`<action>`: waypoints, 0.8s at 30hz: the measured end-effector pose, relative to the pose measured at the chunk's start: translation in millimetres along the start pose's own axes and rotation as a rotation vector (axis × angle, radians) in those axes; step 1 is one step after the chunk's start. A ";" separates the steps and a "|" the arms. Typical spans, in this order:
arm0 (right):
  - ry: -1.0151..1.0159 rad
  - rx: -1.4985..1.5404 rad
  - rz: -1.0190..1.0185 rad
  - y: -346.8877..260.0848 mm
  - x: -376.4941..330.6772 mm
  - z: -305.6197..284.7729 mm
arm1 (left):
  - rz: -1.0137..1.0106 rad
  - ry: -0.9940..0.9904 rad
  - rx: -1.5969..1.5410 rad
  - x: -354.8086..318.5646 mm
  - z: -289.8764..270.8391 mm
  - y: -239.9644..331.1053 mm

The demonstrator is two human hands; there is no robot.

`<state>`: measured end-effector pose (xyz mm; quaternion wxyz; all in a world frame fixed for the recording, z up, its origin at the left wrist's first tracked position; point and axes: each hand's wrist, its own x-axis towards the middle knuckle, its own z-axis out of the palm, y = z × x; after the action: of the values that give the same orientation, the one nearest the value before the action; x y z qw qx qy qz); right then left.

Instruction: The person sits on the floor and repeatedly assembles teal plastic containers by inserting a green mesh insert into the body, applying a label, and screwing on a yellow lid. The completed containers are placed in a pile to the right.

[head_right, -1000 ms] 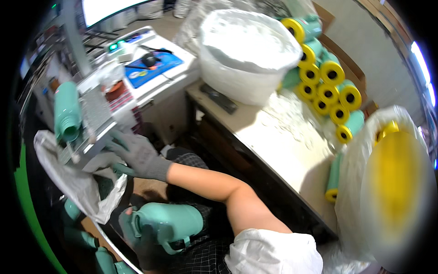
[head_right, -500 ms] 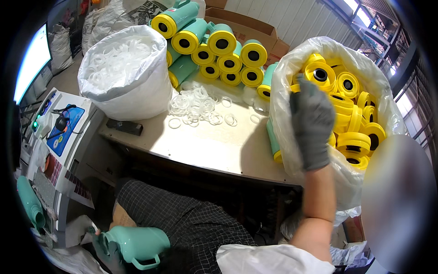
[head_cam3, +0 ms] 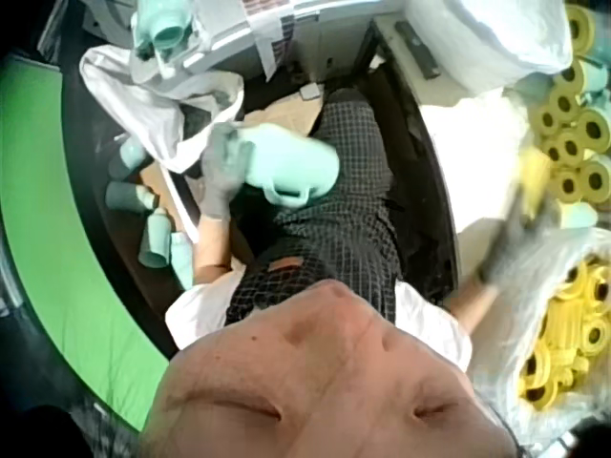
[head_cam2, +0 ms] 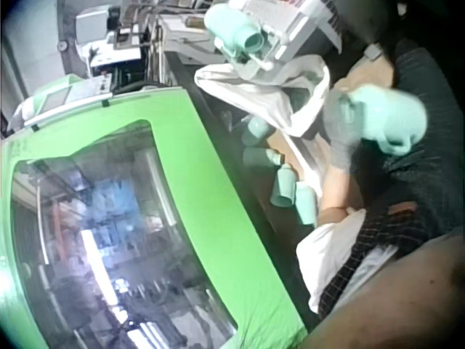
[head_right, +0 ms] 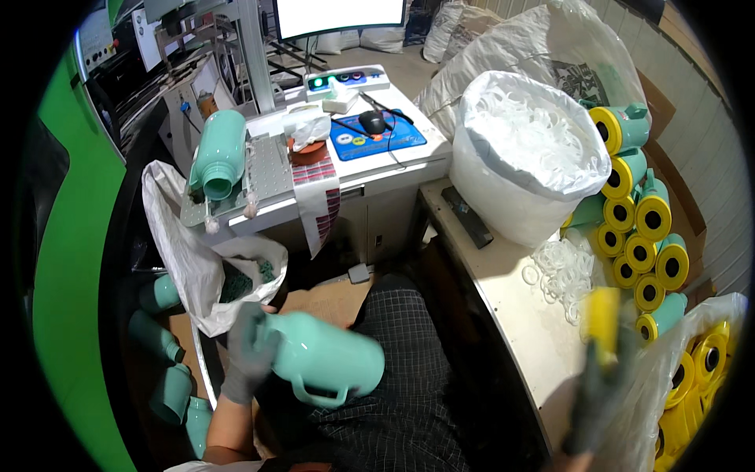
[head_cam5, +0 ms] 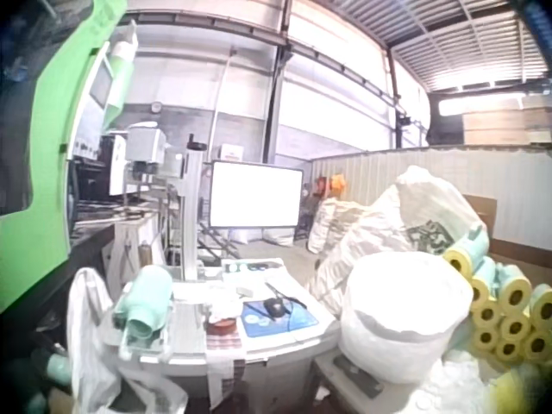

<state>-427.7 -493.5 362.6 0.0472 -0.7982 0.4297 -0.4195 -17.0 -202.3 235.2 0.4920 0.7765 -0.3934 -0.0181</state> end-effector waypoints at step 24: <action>-0.353 0.979 -0.182 -104.6 -68.5 222.5 | -0.665 0.620 -0.958 -69.8 62.0 -48.5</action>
<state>-221.1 -441.7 222.0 0.4496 -0.7753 0.0978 -0.4325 -62.1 -194.9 140.5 0.8418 0.5210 0.0789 -0.1176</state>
